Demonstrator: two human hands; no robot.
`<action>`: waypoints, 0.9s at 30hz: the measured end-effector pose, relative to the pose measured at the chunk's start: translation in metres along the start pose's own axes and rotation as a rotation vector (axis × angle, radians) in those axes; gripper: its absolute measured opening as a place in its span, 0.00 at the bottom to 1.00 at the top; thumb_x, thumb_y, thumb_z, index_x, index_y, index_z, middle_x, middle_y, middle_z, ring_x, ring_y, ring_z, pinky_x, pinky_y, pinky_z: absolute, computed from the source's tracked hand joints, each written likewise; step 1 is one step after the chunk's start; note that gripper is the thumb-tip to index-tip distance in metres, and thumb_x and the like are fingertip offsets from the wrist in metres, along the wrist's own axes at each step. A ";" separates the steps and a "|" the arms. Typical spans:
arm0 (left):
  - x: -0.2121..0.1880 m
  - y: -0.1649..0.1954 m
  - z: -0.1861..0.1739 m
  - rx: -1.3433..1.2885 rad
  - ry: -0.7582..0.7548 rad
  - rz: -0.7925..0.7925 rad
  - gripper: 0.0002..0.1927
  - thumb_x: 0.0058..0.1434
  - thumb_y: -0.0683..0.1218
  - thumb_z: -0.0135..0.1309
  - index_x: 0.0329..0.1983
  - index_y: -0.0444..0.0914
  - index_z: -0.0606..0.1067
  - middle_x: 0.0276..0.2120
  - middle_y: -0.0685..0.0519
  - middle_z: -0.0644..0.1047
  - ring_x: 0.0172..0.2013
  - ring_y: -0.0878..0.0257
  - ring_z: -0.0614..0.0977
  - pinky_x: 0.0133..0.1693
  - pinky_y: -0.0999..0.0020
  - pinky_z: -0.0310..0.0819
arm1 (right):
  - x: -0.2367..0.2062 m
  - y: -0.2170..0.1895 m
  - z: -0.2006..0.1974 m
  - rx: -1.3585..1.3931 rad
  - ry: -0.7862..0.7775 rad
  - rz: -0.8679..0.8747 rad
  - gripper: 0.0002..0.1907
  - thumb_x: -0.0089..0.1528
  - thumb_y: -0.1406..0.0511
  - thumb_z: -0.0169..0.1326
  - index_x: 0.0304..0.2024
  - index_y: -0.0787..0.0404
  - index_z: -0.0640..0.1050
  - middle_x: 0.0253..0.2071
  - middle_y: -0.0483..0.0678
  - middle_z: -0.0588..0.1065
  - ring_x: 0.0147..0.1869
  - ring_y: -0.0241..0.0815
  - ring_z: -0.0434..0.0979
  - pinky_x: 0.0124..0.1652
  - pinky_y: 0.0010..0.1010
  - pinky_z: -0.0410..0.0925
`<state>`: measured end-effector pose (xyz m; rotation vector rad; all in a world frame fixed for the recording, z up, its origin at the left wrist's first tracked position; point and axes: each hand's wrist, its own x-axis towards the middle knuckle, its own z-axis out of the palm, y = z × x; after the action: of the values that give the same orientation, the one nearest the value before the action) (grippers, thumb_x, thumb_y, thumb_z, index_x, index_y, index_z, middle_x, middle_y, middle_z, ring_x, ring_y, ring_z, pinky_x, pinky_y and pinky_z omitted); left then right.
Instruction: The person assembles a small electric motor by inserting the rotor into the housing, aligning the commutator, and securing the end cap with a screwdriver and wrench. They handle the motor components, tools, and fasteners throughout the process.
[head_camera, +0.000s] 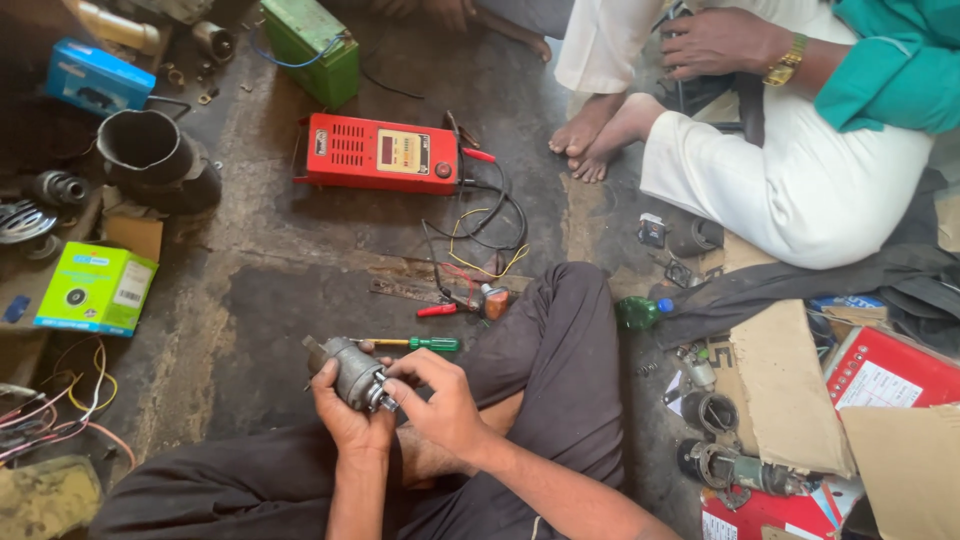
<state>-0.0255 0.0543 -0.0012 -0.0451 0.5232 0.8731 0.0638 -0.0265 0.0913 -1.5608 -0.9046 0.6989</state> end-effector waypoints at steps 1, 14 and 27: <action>0.000 0.001 0.000 0.004 -0.009 0.020 0.24 0.59 0.55 0.55 0.51 0.35 0.69 0.40 0.47 0.77 0.35 0.51 0.82 0.40 0.51 0.80 | 0.000 0.001 0.001 0.073 0.005 0.112 0.10 0.60 0.72 0.60 0.44 0.67 0.77 0.39 0.50 0.79 0.39 0.37 0.79 0.40 0.28 0.73; 0.006 -0.006 -0.014 0.097 -0.018 0.082 0.28 0.61 0.43 0.60 0.64 0.46 0.68 0.44 0.51 0.77 0.44 0.53 0.80 0.48 0.55 0.79 | -0.001 0.006 0.000 -0.174 0.038 0.041 0.06 0.66 0.68 0.54 0.41 0.66 0.76 0.35 0.51 0.73 0.35 0.45 0.75 0.38 0.34 0.69; -0.001 -0.009 -0.040 0.010 -0.047 0.049 0.23 0.61 0.45 0.61 0.58 0.40 0.68 0.46 0.48 0.76 0.45 0.50 0.81 0.48 0.52 0.79 | -0.017 0.028 0.007 0.184 -0.025 0.137 0.14 0.61 0.71 0.60 0.49 0.64 0.74 0.39 0.48 0.75 0.39 0.31 0.75 0.39 0.25 0.70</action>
<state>-0.0356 0.0382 -0.0371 -0.0027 0.4857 0.9176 0.0539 -0.0388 0.0613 -1.4620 -0.7342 0.8760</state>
